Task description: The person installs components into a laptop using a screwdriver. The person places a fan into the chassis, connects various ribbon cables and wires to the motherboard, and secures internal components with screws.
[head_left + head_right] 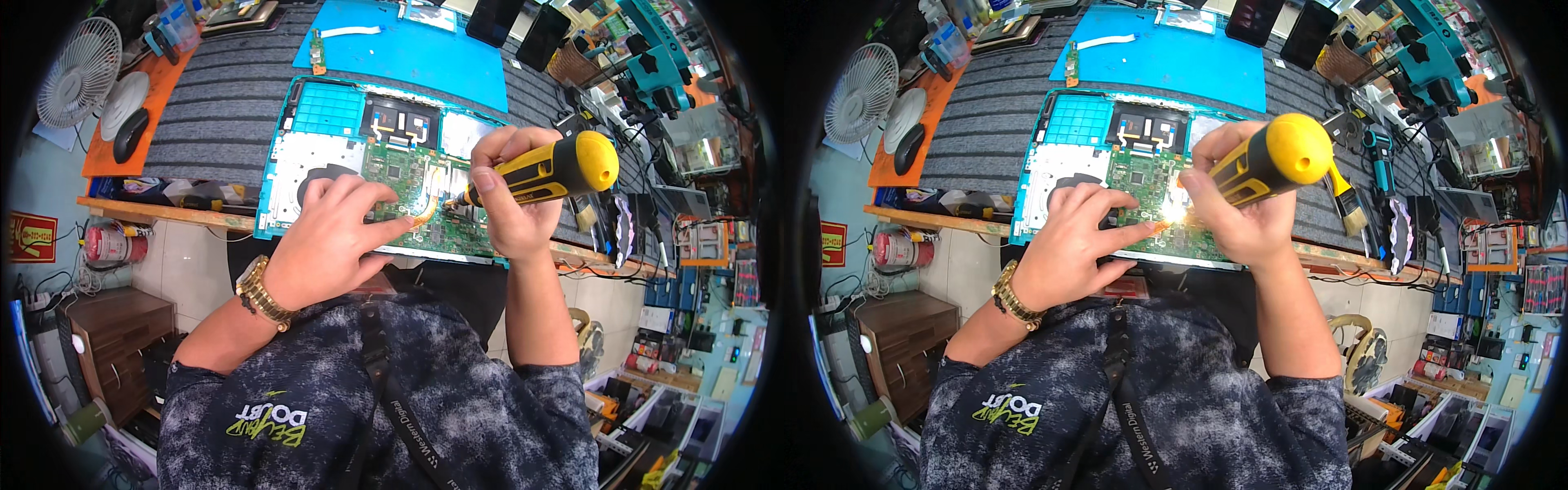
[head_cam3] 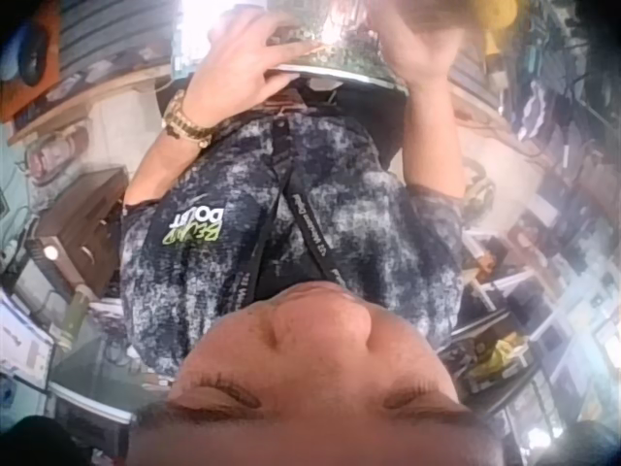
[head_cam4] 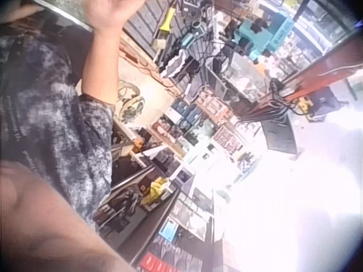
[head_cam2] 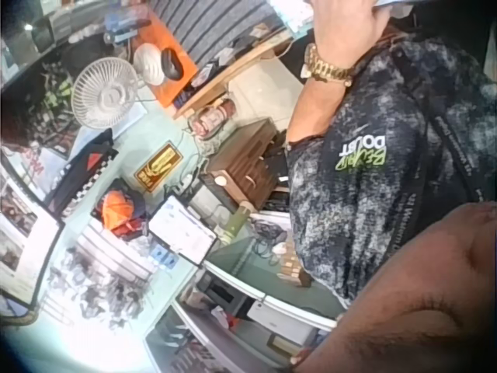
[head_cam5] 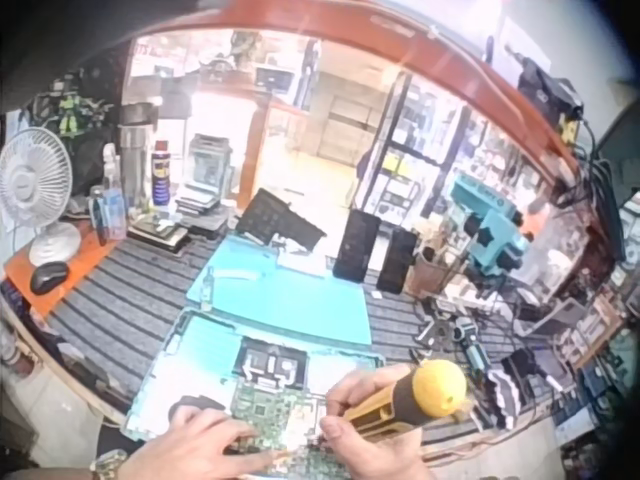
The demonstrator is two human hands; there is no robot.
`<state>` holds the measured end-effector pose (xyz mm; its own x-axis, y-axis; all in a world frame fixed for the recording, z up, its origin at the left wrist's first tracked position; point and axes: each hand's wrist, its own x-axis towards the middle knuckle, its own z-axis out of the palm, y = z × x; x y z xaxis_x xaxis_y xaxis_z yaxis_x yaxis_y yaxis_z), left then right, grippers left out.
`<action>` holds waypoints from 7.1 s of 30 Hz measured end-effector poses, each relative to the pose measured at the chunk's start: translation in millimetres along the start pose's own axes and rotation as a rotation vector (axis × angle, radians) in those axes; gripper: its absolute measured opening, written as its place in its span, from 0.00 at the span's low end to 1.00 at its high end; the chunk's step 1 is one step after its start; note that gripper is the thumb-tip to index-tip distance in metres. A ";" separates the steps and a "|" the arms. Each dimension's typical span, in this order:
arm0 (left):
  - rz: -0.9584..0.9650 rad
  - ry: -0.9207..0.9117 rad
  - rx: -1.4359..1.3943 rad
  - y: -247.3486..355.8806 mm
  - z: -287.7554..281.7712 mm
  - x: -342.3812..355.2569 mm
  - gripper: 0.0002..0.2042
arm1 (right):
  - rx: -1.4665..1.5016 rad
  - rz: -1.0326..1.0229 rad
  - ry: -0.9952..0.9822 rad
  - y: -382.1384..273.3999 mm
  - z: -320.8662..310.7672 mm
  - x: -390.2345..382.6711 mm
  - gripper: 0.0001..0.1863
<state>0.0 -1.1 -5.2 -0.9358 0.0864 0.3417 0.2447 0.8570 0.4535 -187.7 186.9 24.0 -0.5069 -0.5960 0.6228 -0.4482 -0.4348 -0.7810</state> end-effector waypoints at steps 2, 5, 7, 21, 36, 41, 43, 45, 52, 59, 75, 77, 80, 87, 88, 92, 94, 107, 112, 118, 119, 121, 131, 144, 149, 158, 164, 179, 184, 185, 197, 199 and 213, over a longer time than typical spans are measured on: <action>0.000 0.002 0.000 -0.5 0.4 0.1 0.30 | 0.030 0.020 0.017 0.4 1.4 1.9 0.24; 0.026 0.031 0.002 -0.6 0.8 0.1 0.24 | 0.036 0.027 0.002 0.7 0.6 4.8 0.24; 0.031 0.038 -0.001 -0.4 0.7 0.2 0.25 | 0.055 0.021 -0.005 0.1 -0.4 3.9 0.24; 0.031 0.000 0.017 1.3 -1.0 4.6 0.28 | -0.554 0.463 0.350 -65.5 -125.4 9.9 0.17; 0.017 -0.030 0.103 8.5 -3.0 8.0 0.30 | -1.482 0.884 -0.017 -19.1 -144.4 -17.8 0.36; -0.015 -0.061 0.106 13.7 -5.1 9.5 0.29 | -1.445 0.805 0.012 -17.4 -149.4 -31.8 0.34; -0.003 -0.055 0.106 14.1 -7.5 12.2 0.28 | -1.446 0.674 0.014 -12.7 -151.4 -39.2 0.33; 0.027 -0.058 0.076 12.9 -10.2 16.3 0.27 | -1.451 0.637 0.058 -10.3 -154.5 -46.3 0.32; 0.014 0.038 0.065 0.6 -36.7 26.1 0.20 | -1.436 0.591 0.130 -2.0 -146.6 -53.7 0.30; 0.000 0.184 0.125 -47.7 -74.4 63.3 0.13 | -1.413 0.642 0.144 -0.5 -143.9 -54.7 0.28; -0.324 0.100 0.287 -246.7 -43.6 269.1 0.14 | -1.397 0.612 0.167 4.1 -145.6 -57.0 0.27; -0.328 0.103 0.346 -254.2 -34.0 278.2 0.14 | -1.381 0.612 0.169 4.5 -146.8 -59.5 0.28; -0.268 0.085 0.425 -264.2 -29.7 285.0 0.11 | -1.408 0.589 0.159 6.9 -150.5 -61.9 0.28; -0.190 0.068 0.646 -268.6 -22.0 291.6 0.09 | -1.411 0.595 0.154 10.8 -152.5 -61.9 0.28; -0.179 0.068 0.656 -268.4 -21.6 291.2 0.09 | -1.410 0.592 0.145 9.9 -152.8 -61.3 0.28; -0.242 0.070 0.601 -267.4 -25.4 286.1 0.11 | -1.391 0.603 0.134 5.8 -152.7 -58.2 0.27; -0.253 0.119 0.552 -264.6 -30.6 279.0 0.12 | -1.323 0.628 0.134 2.3 -156.8 -54.1 0.27; -0.085 0.289 0.278 -205.2 -92.0 193.9 0.13 | -0.856 0.642 0.331 -11.7 -189.2 -50.5 0.23; -0.179 0.210 0.309 -223.8 -84.0 187.3 0.15 | -1.076 0.636 0.201 -3.4 -163.3 -48.9 0.22; -0.304 0.115 0.248 -240.2 -64.2 215.8 0.12 | -1.222 0.627 0.164 1.4 -147.1 -48.5 0.26; -0.287 0.112 0.275 -242.1 -60.2 223.1 0.12 | -1.218 0.627 0.159 1.7 -147.1 -48.6 0.26; -0.293 0.094 0.319 -245.7 -51.7 233.3 0.12 | -1.250 0.623 0.174 2.9 -145.7 -50.6 0.26; -0.275 0.129 0.412 -251.0 -31.2 245.6 0.14 | -1.293 0.627 0.203 8.5 -139.2 -52.5 0.26; -0.284 0.105 0.343 -252.5 -39.2 242.6 0.11 | -1.281 0.683 0.213 7.0 -138.1 -51.7 0.27; -0.287 0.098 0.309 -253.3 -37.9 246.0 0.09 | -1.319 0.673 0.207 6.1 -138.3 -51.6 0.30; -0.315 0.174 0.342 -246.1 -54.0 243.8 0.12 | -1.297 0.712 0.216 6.9 -139.6 -52.8 0.30; -0.262 0.257 0.340 -246.1 -89.8 237.1 0.13 | -1.302 0.682 0.235 8.1 -139.4 -54.0 0.29; -0.217 0.261 0.252 -203.0 -118.3 200.1 0.13 | -1.302 0.698 0.205 -2.9 -133.1 -47.9 0.31; -0.218 0.319 0.023 -189.2 -112.5 170.2 0.14 | -1.263 0.790 0.130 -10.0 -141.3 -41.6 0.30; -0.217 0.346 0.024 -188.3 -111.2 164.3 0.14 | -1.283 0.768 0.134 -10.8 -143.5 -39.4 0.30; -0.258 0.481 -0.246 -198.4 -86.6 127.7 0.13 | -1.479 0.982 0.373 1.2 -205.9 39.3 0.39; -0.264 0.444 -0.197 -195.6 -85.6 125.8 0.13 | -1.551 1.019 0.337 15.9 -209.9 52.5 0.39; -0.191 0.320 -0.084 -191.3 -88.3 117.9 0.13 | -1.382 1.253 0.378 71.0 -254.3 90.2 0.55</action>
<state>-134.8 -199.7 21.0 -0.8433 -0.2451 0.4784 0.1059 0.7968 0.5949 -452.5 274.0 36.5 -0.9871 0.1457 -0.0658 0.1582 0.9503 -0.2681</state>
